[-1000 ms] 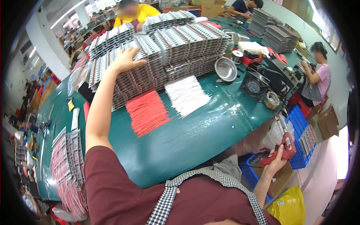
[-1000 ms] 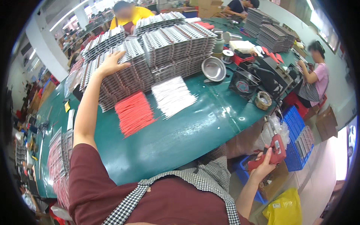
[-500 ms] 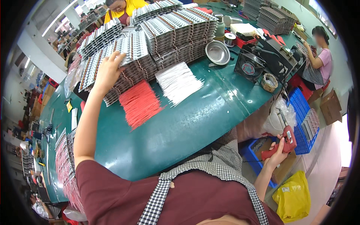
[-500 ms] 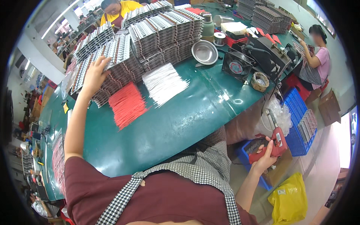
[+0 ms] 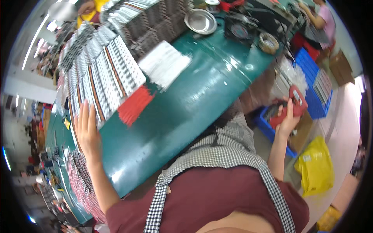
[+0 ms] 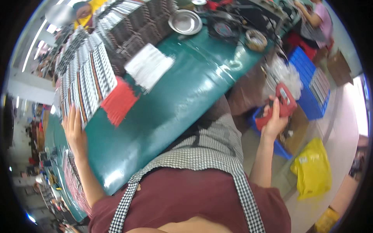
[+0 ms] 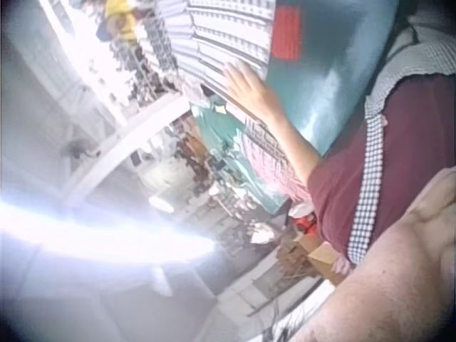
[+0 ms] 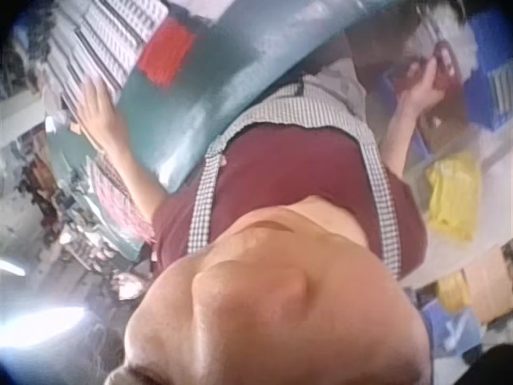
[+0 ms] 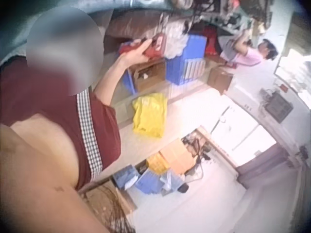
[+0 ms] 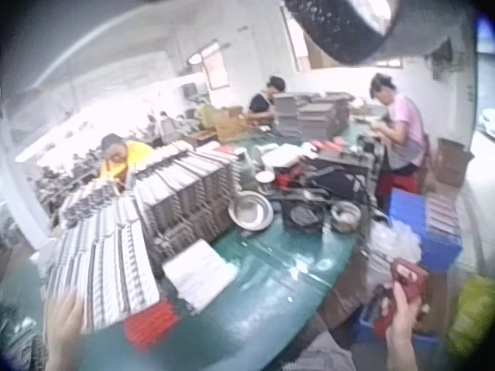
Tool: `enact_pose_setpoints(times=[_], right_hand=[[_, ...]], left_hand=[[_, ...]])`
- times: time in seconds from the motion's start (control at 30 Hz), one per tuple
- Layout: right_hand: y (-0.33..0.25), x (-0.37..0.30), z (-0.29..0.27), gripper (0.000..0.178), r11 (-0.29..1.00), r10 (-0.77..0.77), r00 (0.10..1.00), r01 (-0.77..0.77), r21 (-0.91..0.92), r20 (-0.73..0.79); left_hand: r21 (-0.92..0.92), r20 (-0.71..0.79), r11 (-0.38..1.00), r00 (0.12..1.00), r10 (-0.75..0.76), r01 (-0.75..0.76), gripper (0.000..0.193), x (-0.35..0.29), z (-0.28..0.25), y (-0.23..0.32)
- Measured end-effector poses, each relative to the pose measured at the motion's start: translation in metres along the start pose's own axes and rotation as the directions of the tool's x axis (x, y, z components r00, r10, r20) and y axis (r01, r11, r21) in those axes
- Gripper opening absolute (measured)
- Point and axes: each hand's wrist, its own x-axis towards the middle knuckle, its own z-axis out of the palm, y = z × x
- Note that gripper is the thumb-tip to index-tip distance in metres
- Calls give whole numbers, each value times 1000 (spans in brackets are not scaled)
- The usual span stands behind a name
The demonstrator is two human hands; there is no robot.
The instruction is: The person is assembling electrical components using a soldering iron.
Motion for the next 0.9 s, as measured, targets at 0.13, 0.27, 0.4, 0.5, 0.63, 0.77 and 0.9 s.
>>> enact_pose_setpoints(times=[0.13,0.27,0.4,0.5,0.63,0.77,0.9], right_hand=[[-2,9,-4,26,1000,-21,999,21,0,24],[-4,8,-15,26,999,-26,1000,26,25,-2],[-5,3,-26,27,999,-27,1000,27,44,-7],[-11,-8,-27,28,997,-18,999,20,72,-29],[-11,-18,-38,29,998,4,1000,-3,65,-7],[-15,-26,-40,29,998,14,999,-13,59,-29],[-18,-25,-45,32,999,34,998,-32,34,-60]], left_hand=[[-245,120,969,993,-10,39,50,-39,-26,87],[-465,240,884,968,70,52,46,-35,-34,145],[-398,405,917,895,189,-14,53,-28,-17,186],[-474,344,871,883,319,-130,55,-13,11,221],[-454,285,869,892,351,-197,59,31,28,270],[-399,256,910,940,227,-112,60,75,77,322],[-652,260,758,937,234,-9,66,107,75,322]])
